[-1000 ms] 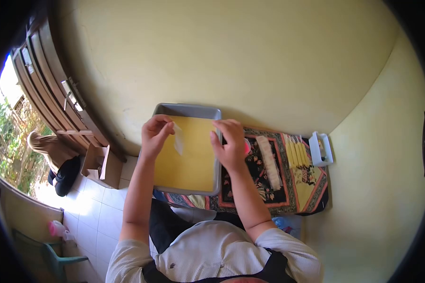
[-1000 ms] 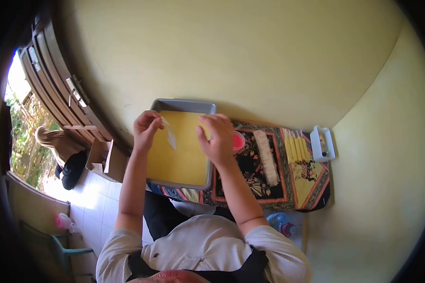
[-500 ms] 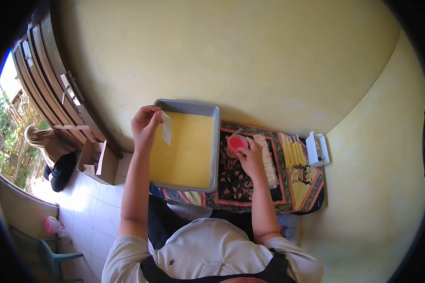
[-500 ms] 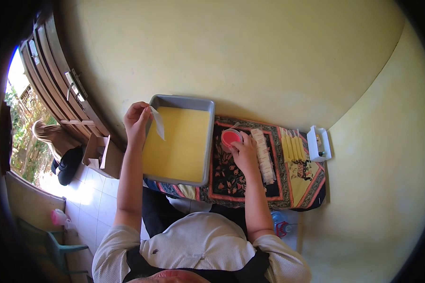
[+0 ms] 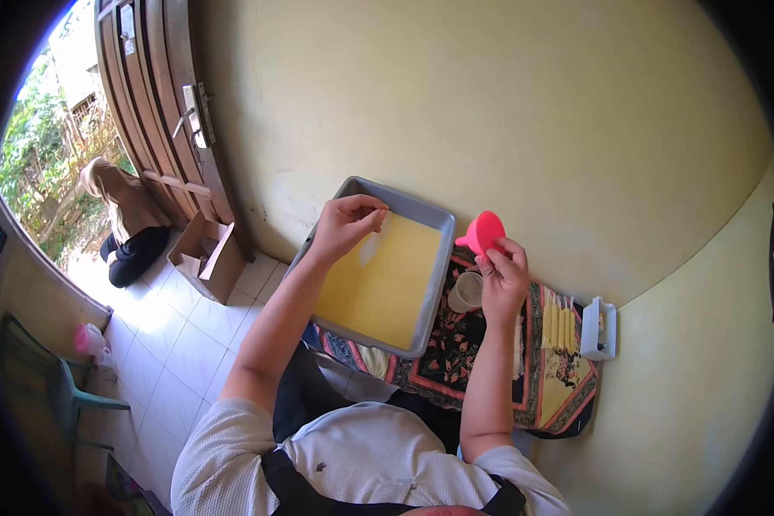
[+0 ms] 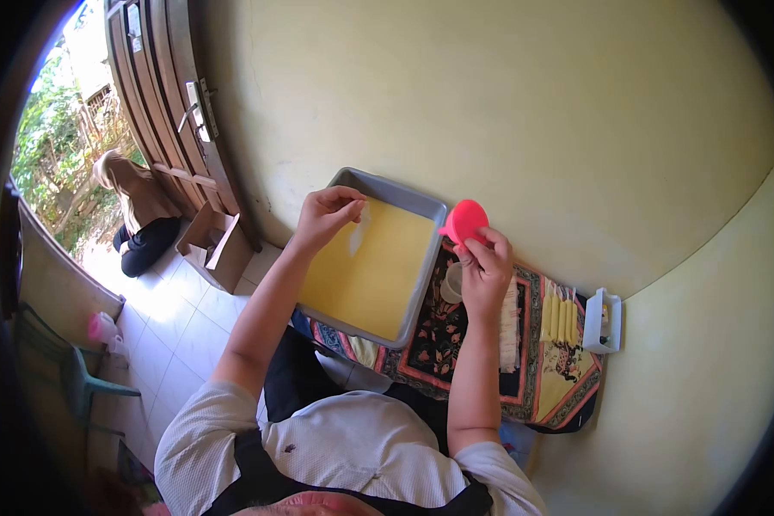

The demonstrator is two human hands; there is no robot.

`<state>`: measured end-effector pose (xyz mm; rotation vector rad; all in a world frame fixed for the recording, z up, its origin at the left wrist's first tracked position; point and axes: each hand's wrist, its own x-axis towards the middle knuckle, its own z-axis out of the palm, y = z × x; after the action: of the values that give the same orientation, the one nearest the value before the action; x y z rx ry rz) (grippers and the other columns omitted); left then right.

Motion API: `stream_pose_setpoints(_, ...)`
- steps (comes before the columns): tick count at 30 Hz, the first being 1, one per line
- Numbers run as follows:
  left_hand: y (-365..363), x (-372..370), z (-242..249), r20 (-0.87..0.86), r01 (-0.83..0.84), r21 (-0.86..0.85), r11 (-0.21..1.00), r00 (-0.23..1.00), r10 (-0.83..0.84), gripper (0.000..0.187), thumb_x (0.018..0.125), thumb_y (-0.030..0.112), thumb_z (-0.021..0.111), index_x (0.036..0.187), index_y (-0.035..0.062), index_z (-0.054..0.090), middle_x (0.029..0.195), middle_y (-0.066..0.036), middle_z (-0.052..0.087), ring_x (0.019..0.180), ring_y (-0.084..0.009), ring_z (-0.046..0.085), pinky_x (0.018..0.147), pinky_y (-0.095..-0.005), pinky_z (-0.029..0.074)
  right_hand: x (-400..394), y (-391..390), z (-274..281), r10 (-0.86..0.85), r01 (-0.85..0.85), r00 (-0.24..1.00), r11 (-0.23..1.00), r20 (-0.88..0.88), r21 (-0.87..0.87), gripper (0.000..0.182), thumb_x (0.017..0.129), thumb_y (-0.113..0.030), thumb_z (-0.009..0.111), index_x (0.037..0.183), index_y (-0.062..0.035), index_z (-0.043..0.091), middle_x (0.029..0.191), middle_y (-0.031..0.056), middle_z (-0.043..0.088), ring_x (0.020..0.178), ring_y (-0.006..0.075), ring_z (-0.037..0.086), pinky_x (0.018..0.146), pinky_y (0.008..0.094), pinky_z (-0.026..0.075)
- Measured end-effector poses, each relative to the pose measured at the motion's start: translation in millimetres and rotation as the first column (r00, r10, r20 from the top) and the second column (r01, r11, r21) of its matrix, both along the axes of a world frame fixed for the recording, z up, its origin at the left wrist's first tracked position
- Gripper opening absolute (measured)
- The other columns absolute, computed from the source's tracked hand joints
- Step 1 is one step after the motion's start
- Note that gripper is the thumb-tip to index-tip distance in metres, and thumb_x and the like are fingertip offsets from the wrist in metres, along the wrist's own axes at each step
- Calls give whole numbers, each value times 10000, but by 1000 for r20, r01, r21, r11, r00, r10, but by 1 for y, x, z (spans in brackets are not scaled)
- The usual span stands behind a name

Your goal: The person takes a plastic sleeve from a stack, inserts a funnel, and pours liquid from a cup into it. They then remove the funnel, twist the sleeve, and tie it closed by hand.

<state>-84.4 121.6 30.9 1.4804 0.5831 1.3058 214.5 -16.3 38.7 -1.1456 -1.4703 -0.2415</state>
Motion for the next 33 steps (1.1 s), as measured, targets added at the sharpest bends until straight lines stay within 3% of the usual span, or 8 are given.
stream_pose_setpoints(4,4,1,-7,-66,45,38,998,997,-43,199,1039,130,791,1136,-42,775,969,-37,779,834,-82,724,771,-240,586,-56,10,29,298,-298,932,954,-206,35,180,965,-76,850,1112,16,800,1202,131,740,1030,251,737,897,340,597)
stream_pose_setpoints(8,-1,3,-4,-78,60,75,995,995,-54,190,1020,104,785,1124,-54,775,907,-29,764,828,-88,722,770,-254,577,-83,21,34,307,-307,950,952,-52,11,197,1000,-55,813,1174,31,782,1254,132,724,1076,220,720,932,340,603)
stream_pose_setpoints(15,7,1,-6,-55,87,58,994,995,-84,188,1043,105,746,1165,-37,756,920,-22,759,847,-84,720,794,-262,583,-89,31,15,248,-248,967,969,-55,10,179,955,-87,849,1108,-3,808,1158,124,755,994,269,767,845,360,626)
stream_pose_setpoints(21,2,-1,-1,11,136,47,990,991,-137,221,1080,174,753,1194,-12,719,990,-27,746,923,-95,715,845,-266,581,-87,24,15,223,-222,975,972,6,-77,186,961,-39,841,1124,36,790,1184,131,741,1031,249,747,893,341,615)
stream_pose_setpoints(23,-2,-1,0,29,169,39,985,985,-170,226,1074,182,763,1186,-9,719,998,-25,746,920,-93,711,846,-269,579,-89,23,17,211,-209,977,976,35,-65,180,964,-80,839,1113,12,799,1175,147,743,1005,294,758,869,378,626)
stream_pose_setpoints(29,-5,-1,7,-210,24,268,963,977,34,210,1038,178,808,1124,-6,754,1050,-40,778,908,-97,706,837,-287,573,-97,23,26,216,-208,972,974,93,-90,169,982,-117,825,1093,1,774,1236,180,721,1081,362,739,897,431,616)
stream_pose_setpoints(32,-5,-1,8,-252,-67,375,925,953,171,217,1018,174,828,1115,-10,767,1059,-63,796,942,-117,727,855,-290,576,-98,28,29,244,-238,967,968,77,-78,173,1008,-134,804,1087,9,750,1263,187,716,1117,380,726,926,443,602)
stream_pose_setpoints(33,-4,0,9,-205,-126,488,864,945,254,208,1011,167,833,1099,-11,771,1051,-75,799,945,-131,741,854,-296,583,-97,30,30,255,-250,964,965,69,-72,176,1018,-141,796,1086,12,742,1270,189,715,1125,385,723,935,445,598)
